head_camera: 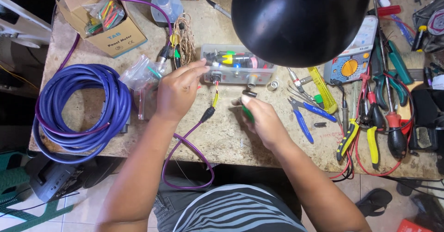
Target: Soldering electrical wires and applying heat shrink tubing
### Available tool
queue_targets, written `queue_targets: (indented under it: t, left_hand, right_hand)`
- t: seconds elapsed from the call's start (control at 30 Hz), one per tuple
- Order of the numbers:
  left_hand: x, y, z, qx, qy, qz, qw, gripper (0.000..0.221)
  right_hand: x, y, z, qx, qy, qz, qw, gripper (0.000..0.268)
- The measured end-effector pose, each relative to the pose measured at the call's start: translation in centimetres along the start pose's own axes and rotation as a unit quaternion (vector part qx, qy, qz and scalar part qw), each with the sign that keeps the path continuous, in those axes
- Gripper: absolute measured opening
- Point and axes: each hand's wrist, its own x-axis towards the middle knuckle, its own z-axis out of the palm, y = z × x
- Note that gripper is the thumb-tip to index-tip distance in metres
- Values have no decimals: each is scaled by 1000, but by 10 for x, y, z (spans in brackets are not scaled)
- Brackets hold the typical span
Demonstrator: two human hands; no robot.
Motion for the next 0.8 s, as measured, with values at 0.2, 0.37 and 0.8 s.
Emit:
queue_targets:
  t: [0.2,0.37,0.8]
  left_hand:
    - [-16,-4,4,65,5,45,997,22]
    - [-22,0,3,119,-34,66,990,16]
    - [-53,80,4,5,-70,-223,972,43]
  right_hand:
    - [-20,24,-39,-157,114,-100,976,22]
    - [-7,36,-53,-223,152,-89,959,25]
    - [-25,46,-37,-303,122,-250,911,15]
